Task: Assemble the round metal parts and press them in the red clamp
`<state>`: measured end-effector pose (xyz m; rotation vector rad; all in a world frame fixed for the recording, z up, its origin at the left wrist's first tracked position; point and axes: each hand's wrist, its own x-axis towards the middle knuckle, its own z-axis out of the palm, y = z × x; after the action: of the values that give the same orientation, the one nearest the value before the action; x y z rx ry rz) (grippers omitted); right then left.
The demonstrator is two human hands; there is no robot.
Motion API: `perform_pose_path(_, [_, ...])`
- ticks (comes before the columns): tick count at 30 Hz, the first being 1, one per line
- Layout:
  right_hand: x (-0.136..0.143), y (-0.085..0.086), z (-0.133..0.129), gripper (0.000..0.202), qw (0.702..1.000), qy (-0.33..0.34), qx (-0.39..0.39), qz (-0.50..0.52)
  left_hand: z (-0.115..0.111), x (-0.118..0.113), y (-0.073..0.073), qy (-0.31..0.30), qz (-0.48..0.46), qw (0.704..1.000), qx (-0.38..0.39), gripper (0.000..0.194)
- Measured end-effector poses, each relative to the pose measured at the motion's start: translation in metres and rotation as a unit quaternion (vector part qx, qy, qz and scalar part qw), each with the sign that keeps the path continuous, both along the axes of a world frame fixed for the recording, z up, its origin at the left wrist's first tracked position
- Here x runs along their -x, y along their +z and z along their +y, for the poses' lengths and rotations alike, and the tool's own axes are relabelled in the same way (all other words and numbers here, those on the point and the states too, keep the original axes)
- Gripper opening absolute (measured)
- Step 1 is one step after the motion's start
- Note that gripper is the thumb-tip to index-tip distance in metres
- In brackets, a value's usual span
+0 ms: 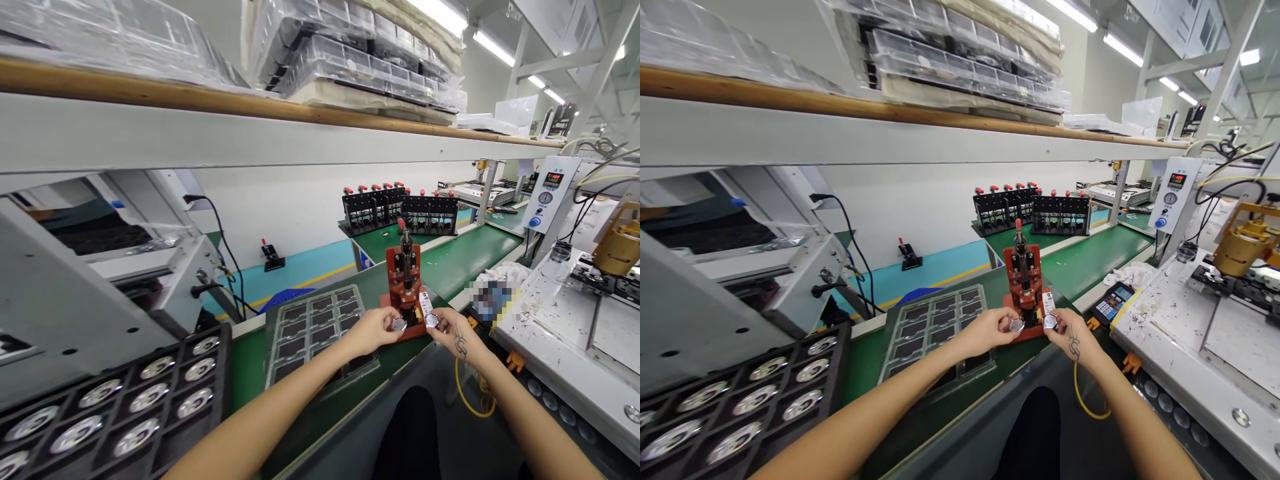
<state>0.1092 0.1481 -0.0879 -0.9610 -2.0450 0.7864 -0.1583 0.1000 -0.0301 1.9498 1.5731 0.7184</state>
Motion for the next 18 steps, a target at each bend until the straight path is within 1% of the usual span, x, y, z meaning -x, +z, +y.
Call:
perform_pose_path(2, [0.013,0.000,0.017,0.032,0.999,0.030,0.000,-0.019,-0.022,0.020,0.012,0.000,-0.037,0.999,0.001,0.028])
perform_pose_path(4, [0.026,0.001,0.034,0.030,0.997,0.060,0.001,-0.041,-0.043,0.040,0.024,0.011,-0.122,0.992,0.029,0.038])
perform_pose_path(7, [0.043,0.004,0.054,0.021,0.992,0.100,0.000,-0.076,-0.074,0.063,0.044,0.048,-0.269,0.958,0.085,0.049])
perform_pose_path(10, [0.053,0.012,0.063,0.022,0.983,0.144,0.001,-0.111,-0.102,0.075,0.061,0.108,-0.353,0.927,0.067,0.056])
perform_pose_path(12, [0.056,0.019,0.064,0.021,0.978,0.169,-0.003,-0.125,-0.116,0.079,0.071,0.147,-0.371,0.915,0.052,0.058])
perform_pose_path(14, [0.058,0.025,0.061,0.021,0.975,0.179,-0.014,-0.127,-0.126,0.084,0.078,0.170,-0.371,0.912,0.040,0.057])
perform_pose_path(16, [0.057,0.030,0.056,0.028,0.977,0.172,-0.028,-0.120,-0.135,0.094,0.082,0.191,-0.365,0.911,0.020,0.057])
perform_pose_path(18, [0.051,0.035,0.052,0.027,0.981,0.155,-0.038,-0.113,-0.146,0.110,0.086,0.225,-0.343,0.912,-0.011,0.059])
